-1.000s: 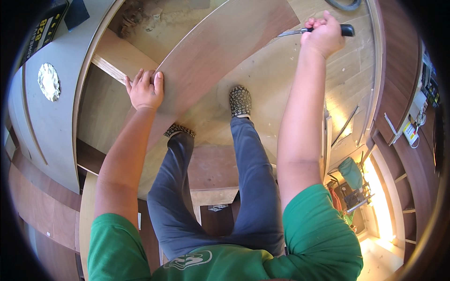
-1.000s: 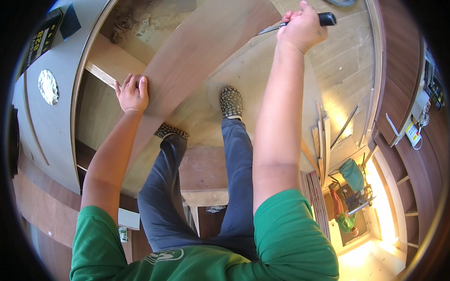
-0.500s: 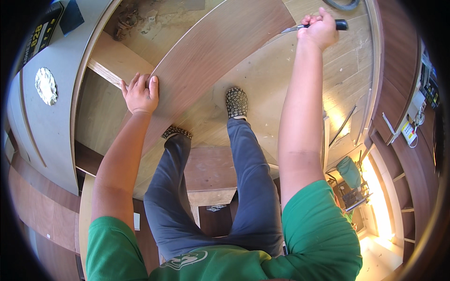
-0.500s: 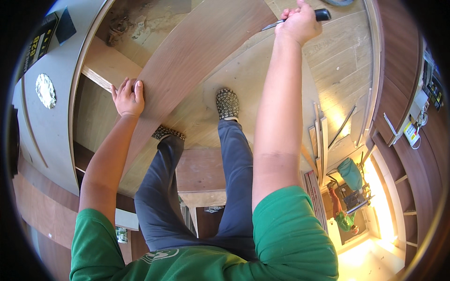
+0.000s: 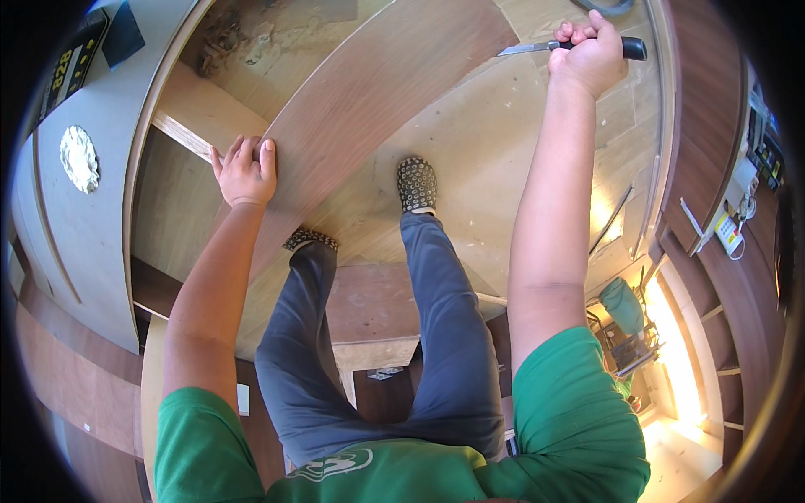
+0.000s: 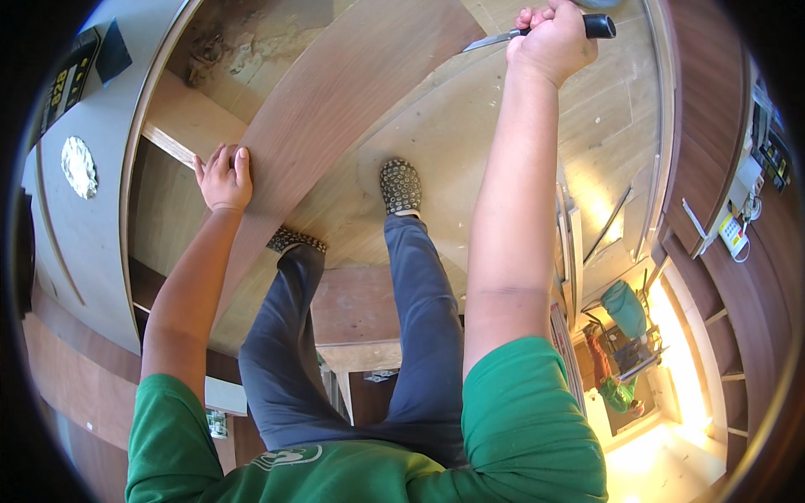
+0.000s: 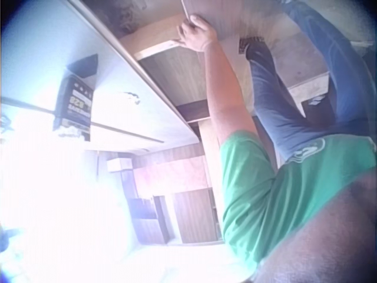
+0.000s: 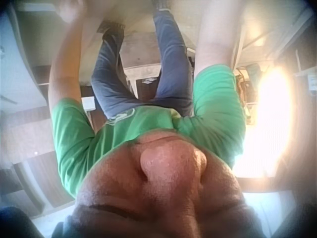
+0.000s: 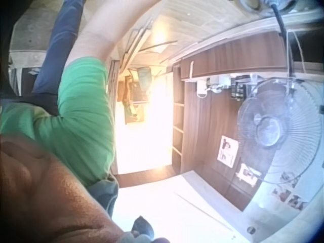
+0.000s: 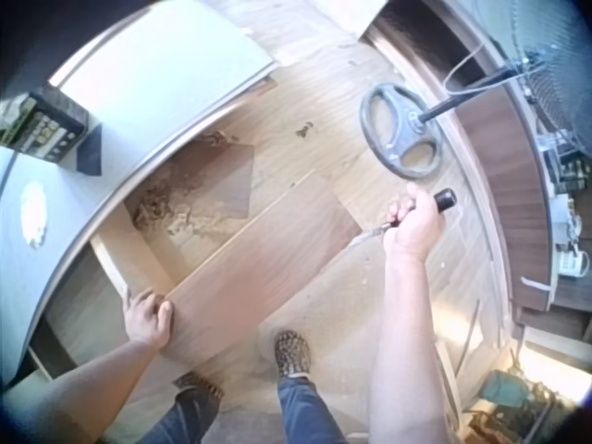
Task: The person applies adhesive to a wooden board, presses a flexible laminate strip along its edge, and uses a handheld utility blade to trim the excess material from the board's corner.
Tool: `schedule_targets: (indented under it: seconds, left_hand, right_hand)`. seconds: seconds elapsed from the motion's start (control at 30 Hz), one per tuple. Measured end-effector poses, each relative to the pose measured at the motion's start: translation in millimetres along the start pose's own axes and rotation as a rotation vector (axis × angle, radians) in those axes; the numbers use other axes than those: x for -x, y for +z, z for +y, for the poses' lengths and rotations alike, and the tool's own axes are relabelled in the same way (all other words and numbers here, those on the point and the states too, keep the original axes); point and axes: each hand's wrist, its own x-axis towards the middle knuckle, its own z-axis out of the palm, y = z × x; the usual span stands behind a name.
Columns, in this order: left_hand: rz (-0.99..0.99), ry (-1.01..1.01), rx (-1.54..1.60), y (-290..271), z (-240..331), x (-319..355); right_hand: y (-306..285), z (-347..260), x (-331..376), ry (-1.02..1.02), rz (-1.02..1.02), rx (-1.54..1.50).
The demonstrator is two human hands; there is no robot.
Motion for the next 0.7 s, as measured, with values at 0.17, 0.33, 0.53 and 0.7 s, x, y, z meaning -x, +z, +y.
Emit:
schedule_targets:
  seconds: [0.17,0.33,0.53,0.7]
  left_hand:
    - [0.043,0.03,0.002,4.8,-1.6,-2.9]
    - [0.055,0.021,0.026,2.5,-2.9,-2.1]
    - [0.065,0.001,0.054,1.9,-1.2,-2.0]
    - [0.032,-0.003,0.054,-1.5,2.5,-3.2]
  right_hand:
    - [0.2,16.8,-11.6,0.037,0.103,0.038]
    - [4.3,0.2,-11.5,0.002,0.068,0.029]
    - [14.1,-4.3,-10.0,0.036,0.087,0.012]
    - [16.3,2.2,-14.5,0.001,0.107,0.05]
